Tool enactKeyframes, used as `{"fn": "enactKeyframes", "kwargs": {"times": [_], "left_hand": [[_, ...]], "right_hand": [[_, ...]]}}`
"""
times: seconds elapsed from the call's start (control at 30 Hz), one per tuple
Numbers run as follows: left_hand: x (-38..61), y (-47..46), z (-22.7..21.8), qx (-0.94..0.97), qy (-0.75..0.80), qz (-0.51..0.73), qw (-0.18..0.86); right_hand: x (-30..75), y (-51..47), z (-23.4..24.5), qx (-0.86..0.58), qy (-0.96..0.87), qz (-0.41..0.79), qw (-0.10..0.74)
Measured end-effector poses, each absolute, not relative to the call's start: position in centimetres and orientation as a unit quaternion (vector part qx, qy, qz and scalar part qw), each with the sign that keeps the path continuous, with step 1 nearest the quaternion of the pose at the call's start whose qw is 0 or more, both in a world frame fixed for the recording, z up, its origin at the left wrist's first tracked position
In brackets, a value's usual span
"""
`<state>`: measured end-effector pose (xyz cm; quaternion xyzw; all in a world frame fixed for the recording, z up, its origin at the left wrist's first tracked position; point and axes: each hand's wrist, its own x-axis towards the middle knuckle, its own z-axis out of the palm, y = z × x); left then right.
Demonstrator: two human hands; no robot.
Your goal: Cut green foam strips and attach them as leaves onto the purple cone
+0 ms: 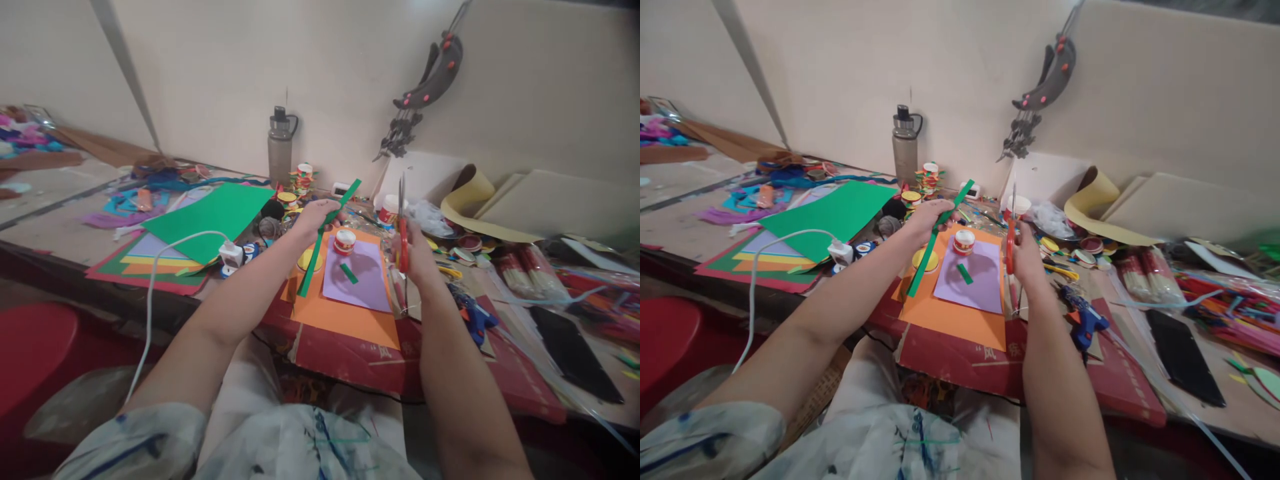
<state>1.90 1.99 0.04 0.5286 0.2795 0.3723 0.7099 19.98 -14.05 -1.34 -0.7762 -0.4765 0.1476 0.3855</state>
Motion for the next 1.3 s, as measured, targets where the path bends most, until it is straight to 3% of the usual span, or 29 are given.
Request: {"fn": "enactKeyframes", "kwargs": {"times": [0.07, 0.33, 0.57, 1.3], "left_hand": [[1.8, 2.0, 0.2, 0.543, 0.281, 0.357, 0.706], [1.6, 2.0, 0.5, 0.578, 0.303, 0.318, 0.687], [1.3, 2.4, 0.8, 0.538, 0.319, 0.351, 0.697], [2.2, 2.2, -0.6, 0.578, 0.334, 0.267, 0.695]], "right_hand": [[19.1, -14.5, -0.9, -0.717, -0.47, 0.257, 0.446], [17.4, -15.4, 0.1, -0.668, -0.521, 0.365, 0.386], [17.5, -15.5, 0.2, -0.677, -0.488, 0.366, 0.412], [16.2, -15.5, 0.8, -0.715, -0.502, 0.369, 0.316]]}}
